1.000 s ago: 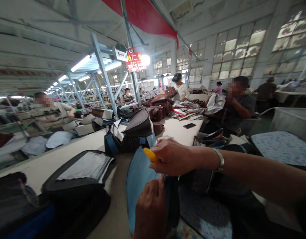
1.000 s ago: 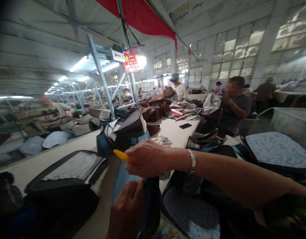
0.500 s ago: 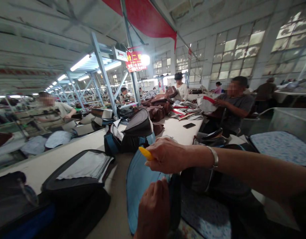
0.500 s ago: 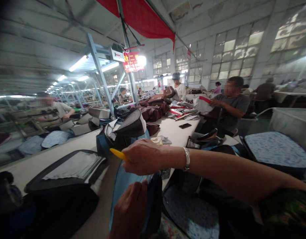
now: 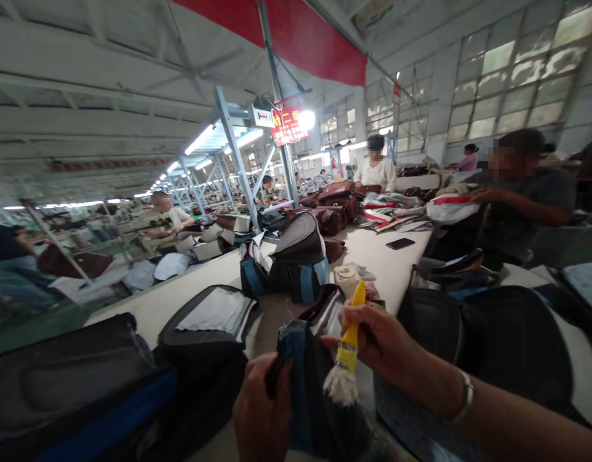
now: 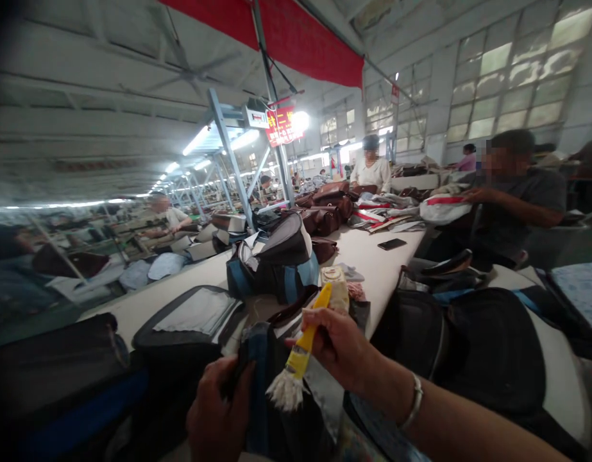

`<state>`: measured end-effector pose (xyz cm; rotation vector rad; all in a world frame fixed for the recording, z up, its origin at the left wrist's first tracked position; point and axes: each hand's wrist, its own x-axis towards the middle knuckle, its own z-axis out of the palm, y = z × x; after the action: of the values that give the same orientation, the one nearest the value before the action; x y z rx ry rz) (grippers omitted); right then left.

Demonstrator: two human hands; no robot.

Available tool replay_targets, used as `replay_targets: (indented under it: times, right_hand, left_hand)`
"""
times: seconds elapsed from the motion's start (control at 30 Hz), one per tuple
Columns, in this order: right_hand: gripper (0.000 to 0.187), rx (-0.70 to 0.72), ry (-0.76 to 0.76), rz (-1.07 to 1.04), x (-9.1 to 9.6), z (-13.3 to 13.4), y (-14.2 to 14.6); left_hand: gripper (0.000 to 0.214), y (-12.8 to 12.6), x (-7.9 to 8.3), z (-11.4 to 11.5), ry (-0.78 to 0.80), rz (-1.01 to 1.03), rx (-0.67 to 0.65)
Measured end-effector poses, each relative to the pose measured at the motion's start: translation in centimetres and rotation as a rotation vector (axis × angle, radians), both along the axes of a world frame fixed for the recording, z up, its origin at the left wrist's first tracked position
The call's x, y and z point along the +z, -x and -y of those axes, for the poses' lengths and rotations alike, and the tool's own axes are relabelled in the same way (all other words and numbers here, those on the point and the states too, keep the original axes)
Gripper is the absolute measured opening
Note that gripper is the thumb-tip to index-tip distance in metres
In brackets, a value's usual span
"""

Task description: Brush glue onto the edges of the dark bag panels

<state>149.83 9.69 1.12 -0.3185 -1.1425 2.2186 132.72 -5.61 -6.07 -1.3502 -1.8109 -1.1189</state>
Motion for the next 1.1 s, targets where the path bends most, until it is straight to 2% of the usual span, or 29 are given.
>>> replay_targets:
  times: [0.07, 0.13, 0.27, 0.33, 0.4, 0.47, 0.53, 0.6, 0.7, 0.77, 0.83, 0.9, 1.0, 1.03, 1.1]
  right_hand:
    - [0.023, 0.099, 0.182, -0.093, -1.6, 1.4, 1.0]
    - [0.02, 0.157, 0.3, -0.158, -2.2, 2.5, 1.9]
    - [0.02, 0.158, 0.343, -0.173, -1.9, 3.5, 3.2]
    - [0.022, 0.147, 0.332, -0.164, -1.3, 3.5, 3.3]
    - [0.024, 0.063, 0.29, -0.148, -0.7, 3.1, 3.2]
    - [0.025, -0.126, 0.179, -0.125, 0.0, 2.4, 2.9]
    - [0.024, -0.323, -0.036, -0.091, 0.7, 1.6, 2.9]
    - [0.021, -0.409, -0.351, -0.051, 1.1, 1.0, 3.2]
    - [0.02, -0.447, -0.876, 0.019, 2.0, 0.5, 3.9]
    - [0.021, -0.534, -1.123, 0.028, 2.7, 0.5, 4.0]
    - [0.021, -0.621, -1.2, 0.016, 3.3, 0.8, 3.9]
    - [0.022, -0.597, -1.219, 0.016, 3.6, 1.0, 3.8]
    - [0.022, -0.519, -1.338, 0.007, 3.4, 1.2, 4.0]
    - [0.022, -0.538, -1.37, 0.004, 3.3, 1.2, 4.1]
    - [0.021, -0.591, -1.334, 0.0, 3.2, 1.2, 4.2]
  left_hand:
    - [0.017, 0.2, -0.5, 1.0, -0.001, 0.006, 0.014]
    - [0.02, 0.1, -0.6, 1.9, 0.084, 0.065, 0.023]
    - [0.052, -0.8, -0.3, 3.0, 0.232, 0.214, -0.021]
    - [0.048, -1.1, 0.2, 2.9, 0.21, 0.268, -0.037]
    - [0.034, -1.4, 0.9, 2.4, 0.171, 0.381, -0.062]
    - [0.027, -1.7, 1.7, 1.8, 0.164, 0.496, -0.113]
    - [0.026, -2.0, 2.4, 1.3, 0.163, 0.557, -0.161]
    - [0.026, -2.3, 2.8, 1.0, 0.164, 0.588, -0.198]
    - [0.026, -2.6, 2.8, 0.8, 0.145, 0.585, -0.185]
    - [0.026, -2.6, 2.6, 0.9, 0.147, 0.568, -0.168]
    - [0.026, -2.5, 2.5, 1.0, 0.157, 0.571, -0.169]
    - [0.026, -2.4, 2.4, 1.2, 0.166, 0.589, -0.185]
    - [0.026, -2.4, 2.4, 1.4, 0.166, 0.573, -0.182]
    - [0.026, -2.4, 2.4, 1.4, 0.163, 0.557, -0.173]
    - [0.025, -2.4, 2.2, 1.5, 0.167, 0.536, -0.16]
